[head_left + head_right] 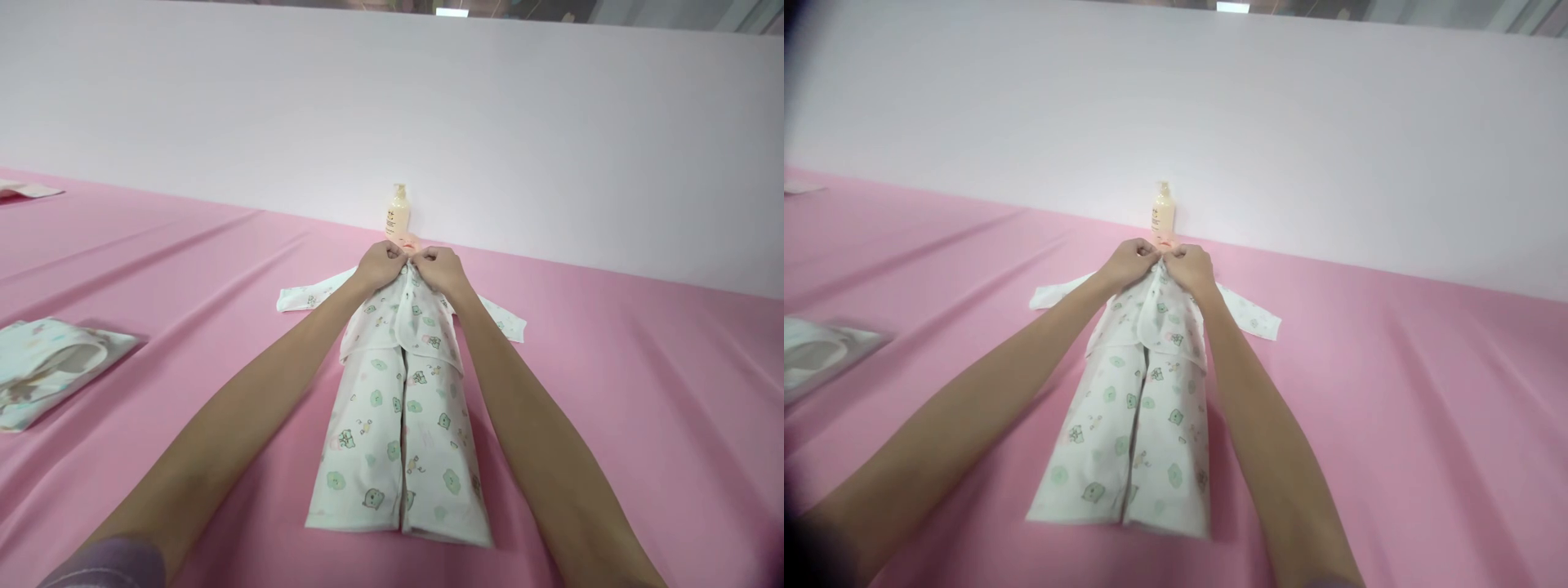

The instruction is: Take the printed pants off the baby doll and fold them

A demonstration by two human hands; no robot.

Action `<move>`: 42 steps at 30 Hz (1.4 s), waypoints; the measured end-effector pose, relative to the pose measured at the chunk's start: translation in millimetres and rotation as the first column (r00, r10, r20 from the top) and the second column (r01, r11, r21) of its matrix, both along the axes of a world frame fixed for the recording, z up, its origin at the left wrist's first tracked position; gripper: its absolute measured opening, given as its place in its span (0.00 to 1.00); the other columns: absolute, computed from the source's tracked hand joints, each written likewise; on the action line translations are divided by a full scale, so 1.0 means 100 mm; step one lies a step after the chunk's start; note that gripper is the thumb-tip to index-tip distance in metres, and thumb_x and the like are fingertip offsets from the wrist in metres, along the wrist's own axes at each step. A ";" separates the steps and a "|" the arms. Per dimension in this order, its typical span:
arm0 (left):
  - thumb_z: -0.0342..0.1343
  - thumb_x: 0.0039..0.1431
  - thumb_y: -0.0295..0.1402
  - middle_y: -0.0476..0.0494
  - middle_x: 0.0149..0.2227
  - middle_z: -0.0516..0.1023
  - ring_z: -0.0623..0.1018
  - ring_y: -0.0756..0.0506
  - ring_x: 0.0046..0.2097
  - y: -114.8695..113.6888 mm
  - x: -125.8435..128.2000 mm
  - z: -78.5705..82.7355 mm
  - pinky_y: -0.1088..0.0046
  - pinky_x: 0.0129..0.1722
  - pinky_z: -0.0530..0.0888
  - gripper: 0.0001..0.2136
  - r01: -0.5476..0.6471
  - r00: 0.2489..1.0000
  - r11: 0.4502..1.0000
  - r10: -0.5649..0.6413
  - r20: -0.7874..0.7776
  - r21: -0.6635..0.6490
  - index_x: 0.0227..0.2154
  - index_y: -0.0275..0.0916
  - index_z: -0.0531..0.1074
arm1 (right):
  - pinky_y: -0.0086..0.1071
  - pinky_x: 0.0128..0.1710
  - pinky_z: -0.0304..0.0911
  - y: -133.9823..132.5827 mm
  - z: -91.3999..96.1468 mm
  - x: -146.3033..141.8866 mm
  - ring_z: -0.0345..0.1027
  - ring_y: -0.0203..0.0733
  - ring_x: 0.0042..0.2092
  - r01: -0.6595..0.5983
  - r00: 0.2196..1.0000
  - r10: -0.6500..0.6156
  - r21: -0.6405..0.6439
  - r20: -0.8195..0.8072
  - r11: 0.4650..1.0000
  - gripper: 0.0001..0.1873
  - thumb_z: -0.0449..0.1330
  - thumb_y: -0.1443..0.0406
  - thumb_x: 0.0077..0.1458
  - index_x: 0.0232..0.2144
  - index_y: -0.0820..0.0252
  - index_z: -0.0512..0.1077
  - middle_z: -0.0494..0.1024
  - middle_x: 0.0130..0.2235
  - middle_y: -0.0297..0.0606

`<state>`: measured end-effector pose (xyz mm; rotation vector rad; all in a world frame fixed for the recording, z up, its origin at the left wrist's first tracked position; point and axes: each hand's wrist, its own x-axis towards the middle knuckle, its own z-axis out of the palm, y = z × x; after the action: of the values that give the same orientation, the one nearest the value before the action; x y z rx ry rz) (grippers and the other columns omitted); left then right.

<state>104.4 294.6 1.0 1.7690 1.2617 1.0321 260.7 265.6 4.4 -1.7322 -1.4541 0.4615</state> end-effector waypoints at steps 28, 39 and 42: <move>0.60 0.64 0.27 0.41 0.51 0.85 0.81 0.42 0.51 0.10 -0.14 -0.04 0.69 0.52 0.75 0.07 0.180 0.983 0.984 -0.180 0.037 -0.002 0.42 0.40 0.80 | 0.31 0.39 0.65 -0.08 0.06 -0.03 0.72 0.41 0.36 -0.044 0.999 0.046 -0.107 0.020 0.993 0.09 0.69 0.60 0.58 0.38 0.58 0.75 0.80 0.35 0.36; 0.66 0.64 0.33 0.40 0.50 0.85 0.82 0.42 0.52 0.05 -0.12 -0.08 0.68 0.53 0.75 0.06 0.056 0.998 0.996 -0.057 0.002 0.062 0.42 0.40 0.77 | 0.31 0.43 0.66 0.02 -0.08 0.04 0.72 0.41 0.39 -0.014 1.000 0.013 -0.061 -0.020 0.998 0.08 0.65 0.61 0.60 0.39 0.59 0.78 0.82 0.38 0.36; 0.65 0.66 0.34 0.40 0.52 0.86 0.82 0.41 0.54 0.03 -0.12 -0.07 0.69 0.55 0.74 0.04 0.057 0.998 0.995 -0.054 -0.040 0.081 0.40 0.40 0.79 | 0.31 0.45 0.66 0.02 -0.08 0.03 0.74 0.41 0.42 -0.013 1.000 0.013 -0.053 -0.016 0.999 0.09 0.65 0.61 0.62 0.41 0.60 0.78 0.83 0.42 0.38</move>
<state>92.2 297.9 -6.5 1.8838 1.2016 1.0368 264.0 267.8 -3.9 -1.7577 -1.4548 0.5232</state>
